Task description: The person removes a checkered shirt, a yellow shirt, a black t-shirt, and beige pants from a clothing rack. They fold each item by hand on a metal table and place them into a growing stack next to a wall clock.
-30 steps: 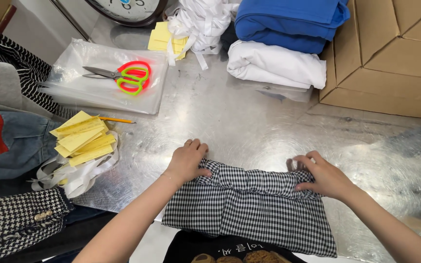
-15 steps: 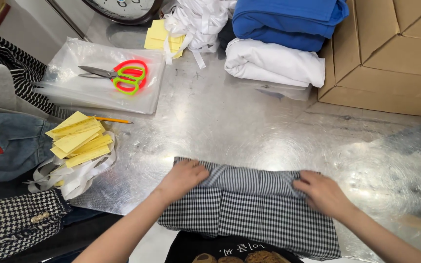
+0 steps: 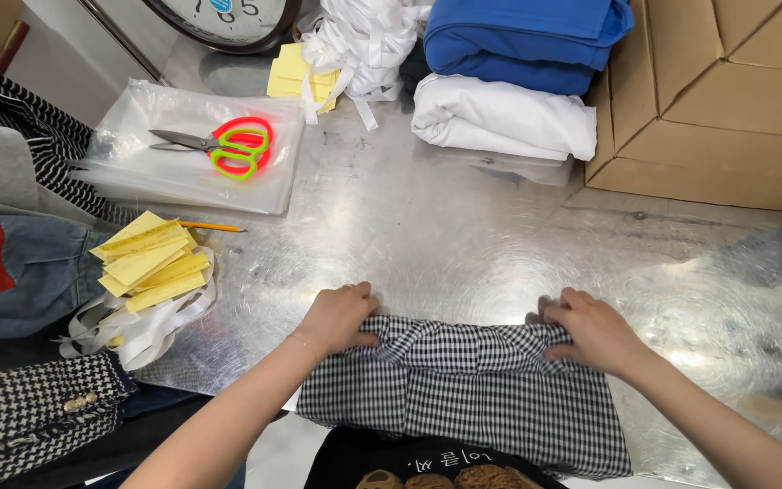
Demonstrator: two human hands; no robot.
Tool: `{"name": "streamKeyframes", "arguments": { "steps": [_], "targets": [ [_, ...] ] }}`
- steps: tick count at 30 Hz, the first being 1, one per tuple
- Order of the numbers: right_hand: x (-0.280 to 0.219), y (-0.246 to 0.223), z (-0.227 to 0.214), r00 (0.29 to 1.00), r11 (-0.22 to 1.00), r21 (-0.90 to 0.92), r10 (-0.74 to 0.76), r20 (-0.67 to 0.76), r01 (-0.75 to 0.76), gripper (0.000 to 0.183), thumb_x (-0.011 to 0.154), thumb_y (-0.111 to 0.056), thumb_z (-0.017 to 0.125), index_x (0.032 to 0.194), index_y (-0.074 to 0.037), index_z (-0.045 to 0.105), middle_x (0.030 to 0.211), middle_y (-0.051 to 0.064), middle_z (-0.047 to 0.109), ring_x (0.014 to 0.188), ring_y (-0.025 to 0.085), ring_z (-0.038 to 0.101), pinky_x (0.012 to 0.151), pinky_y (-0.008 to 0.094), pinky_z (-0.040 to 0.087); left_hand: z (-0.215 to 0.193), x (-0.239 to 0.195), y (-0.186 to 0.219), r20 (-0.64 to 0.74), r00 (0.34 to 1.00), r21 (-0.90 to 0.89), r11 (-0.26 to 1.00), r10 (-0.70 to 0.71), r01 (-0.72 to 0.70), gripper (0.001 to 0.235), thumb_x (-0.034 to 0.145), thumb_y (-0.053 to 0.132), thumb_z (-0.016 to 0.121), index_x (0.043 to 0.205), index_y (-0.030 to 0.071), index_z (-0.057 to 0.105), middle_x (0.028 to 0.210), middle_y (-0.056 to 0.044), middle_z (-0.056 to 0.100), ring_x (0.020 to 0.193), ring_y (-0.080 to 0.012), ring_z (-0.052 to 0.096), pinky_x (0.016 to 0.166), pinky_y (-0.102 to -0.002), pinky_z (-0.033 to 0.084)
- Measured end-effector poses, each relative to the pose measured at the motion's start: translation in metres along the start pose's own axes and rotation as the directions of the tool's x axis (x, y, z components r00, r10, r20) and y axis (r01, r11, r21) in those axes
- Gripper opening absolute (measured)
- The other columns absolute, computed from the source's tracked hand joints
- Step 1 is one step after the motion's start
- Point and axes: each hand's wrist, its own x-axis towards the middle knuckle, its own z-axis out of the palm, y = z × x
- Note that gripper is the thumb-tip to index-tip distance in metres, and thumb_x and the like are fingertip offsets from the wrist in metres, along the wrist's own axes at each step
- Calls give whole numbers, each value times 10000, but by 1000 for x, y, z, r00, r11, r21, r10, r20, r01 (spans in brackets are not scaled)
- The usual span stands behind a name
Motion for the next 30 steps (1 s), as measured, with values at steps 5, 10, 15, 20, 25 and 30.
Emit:
{"name": "streamKeyframes", "arguments": {
  "steps": [5,10,15,20,25,30],
  "targets": [
    [-8,8,5,978,998,-43,-61,-200,53,596,807,-387,828,1349,-341,585,1030,-37,634,847,167,695,604,343,630,18,-9,-1,-361,923,230,972,138,-56,427,776,185,801,1130,177,561,1001,-47,605,771,-275,646,425,-407,481],
    [-45,6,45,931,972,-66,-236,-279,226,524,763,-163,823,1225,-315,627,1121,5,705,848,175,739,626,294,706,3,-42,3,-201,948,78,969,245,-233,496,752,72,769,1188,152,548,1080,-93,650,893,-296,666,646,-458,565],
    [-68,-3,36,998,914,403,36,46,-51,416,890,-698,572,915,-301,693,1010,-121,647,784,22,685,804,194,673,-38,-53,15,164,979,-426,887,-120,180,448,1025,579,559,1183,164,499,832,-68,722,787,-316,680,712,-471,502],
    [-47,7,35,995,988,126,97,-32,-92,857,695,-789,838,1349,-321,543,1302,-14,611,1124,163,652,943,351,606,-22,-28,1,85,989,-314,939,-122,143,658,838,581,808,1299,220,508,1230,-33,646,1016,-294,701,756,-483,558],
    [-40,-13,1,973,974,191,80,216,-122,490,796,-648,865,1041,-317,600,1065,-149,711,914,78,665,744,273,517,-29,-20,3,143,988,-170,985,65,-40,637,824,617,806,1278,188,679,1192,-25,529,933,-265,660,730,-458,567],
    [-30,-5,-6,955,987,-156,-19,-295,-28,345,848,-325,780,1145,-258,619,969,-34,631,1012,191,684,877,325,585,-3,-20,-1,-323,927,108,980,193,-166,317,904,155,755,1200,120,647,976,-72,661,964,-289,707,752,-390,591]
  ]
}}
